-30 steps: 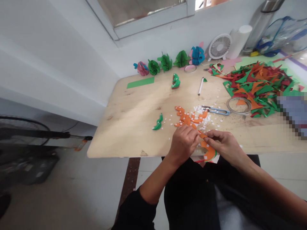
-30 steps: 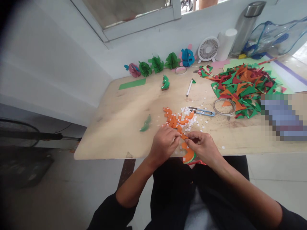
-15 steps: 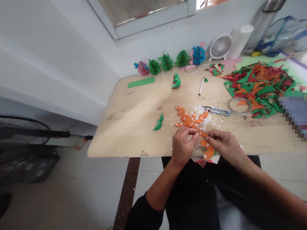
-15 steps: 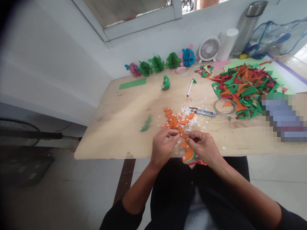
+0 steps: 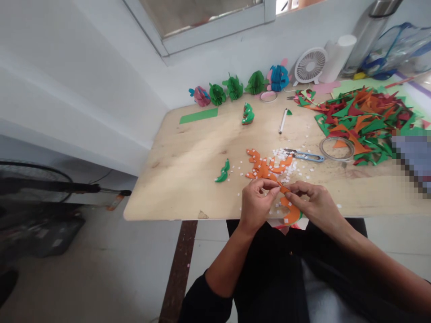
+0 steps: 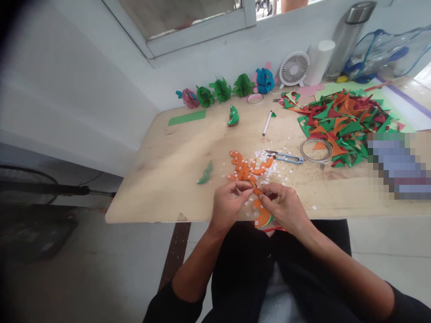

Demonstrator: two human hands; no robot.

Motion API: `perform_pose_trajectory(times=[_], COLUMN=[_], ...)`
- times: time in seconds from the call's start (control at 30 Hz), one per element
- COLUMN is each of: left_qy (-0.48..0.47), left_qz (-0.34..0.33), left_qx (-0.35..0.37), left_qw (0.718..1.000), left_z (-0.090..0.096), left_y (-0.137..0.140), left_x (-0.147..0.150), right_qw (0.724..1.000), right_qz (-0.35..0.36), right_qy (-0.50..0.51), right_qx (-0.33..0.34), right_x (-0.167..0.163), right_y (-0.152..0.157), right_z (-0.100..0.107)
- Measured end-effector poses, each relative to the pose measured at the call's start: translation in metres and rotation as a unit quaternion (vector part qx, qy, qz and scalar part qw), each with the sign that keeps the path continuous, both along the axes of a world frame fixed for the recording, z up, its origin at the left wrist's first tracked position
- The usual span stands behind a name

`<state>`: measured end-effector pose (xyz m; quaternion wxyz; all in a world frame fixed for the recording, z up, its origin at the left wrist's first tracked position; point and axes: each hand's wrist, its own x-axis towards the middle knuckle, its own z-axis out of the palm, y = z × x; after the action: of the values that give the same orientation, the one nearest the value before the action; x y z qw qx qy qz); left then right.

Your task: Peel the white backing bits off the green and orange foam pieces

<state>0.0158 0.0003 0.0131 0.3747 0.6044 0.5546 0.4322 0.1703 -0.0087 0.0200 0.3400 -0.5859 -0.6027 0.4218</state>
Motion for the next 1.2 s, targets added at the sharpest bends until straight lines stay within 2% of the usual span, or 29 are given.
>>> perform_pose_trajectory(times=[0.1, 0.23, 0.37, 0.5, 0.57, 0.67, 0.77, 0.87, 0.93, 1.0, 1.1, 1.2], left_qy=[-0.011, 0.031, 0.153, 0.298, 0.316, 0.275, 0.180, -0.006, -0.154, -0.256, -0.308, -0.320], left_qz=[-0.006, -0.013, -0.008, -0.009, -0.013, -0.002, 0.023, 0.042, 0.055, 0.049, 0.010, 0.002], left_qx=[-0.021, 0.012, 0.121, 0.262, 0.304, 0.315, 0.251, 0.099, -0.021, -0.119, -0.213, -0.240], left_qw=[1.000, 0.999, 0.981, 0.918, 0.899, 0.908, 0.951, 0.994, 0.986, 0.958, 0.927, 0.917], left_z=[0.001, 0.001, -0.001, -0.010, -0.015, -0.022, -0.024, -0.022, -0.019, -0.015, -0.008, -0.003], left_y=[0.002, 0.002, -0.001, -0.006, -0.006, -0.005, -0.006, -0.006, -0.005, -0.002, 0.004, 0.008], left_x=[-0.002, -0.003, 0.002, 0.006, 0.005, 0.004, 0.004, 0.003, 0.002, 0.000, -0.002, -0.003], right_qw=[1.000, 1.000, 0.999, 0.995, 0.990, 0.983, 0.977, 0.968, 0.962, 0.960, 0.965, 0.973], right_qz=[0.003, -0.002, 0.002, -0.015, -0.020, -0.024, -0.032, -0.044, -0.049, -0.050, -0.042, -0.024], right_qy=[-0.004, 0.004, 0.023, 0.087, 0.122, 0.155, 0.181, 0.206, 0.217, 0.220, 0.208, 0.184], right_qx=[0.000, -0.009, -0.031, -0.056, -0.070, -0.091, -0.106, -0.134, -0.156, -0.165, -0.152, -0.136], right_x=[0.000, 0.000, 0.000, -0.002, -0.003, -0.005, -0.005, -0.005, -0.005, -0.004, -0.003, -0.002], right_y=[-0.001, -0.001, 0.002, 0.004, 0.005, 0.006, 0.006, 0.005, 0.004, 0.004, 0.004, 0.004], right_z=[0.001, 0.000, -0.003, -0.005, -0.006, -0.006, -0.005, -0.003, -0.003, -0.004, -0.006, -0.007])
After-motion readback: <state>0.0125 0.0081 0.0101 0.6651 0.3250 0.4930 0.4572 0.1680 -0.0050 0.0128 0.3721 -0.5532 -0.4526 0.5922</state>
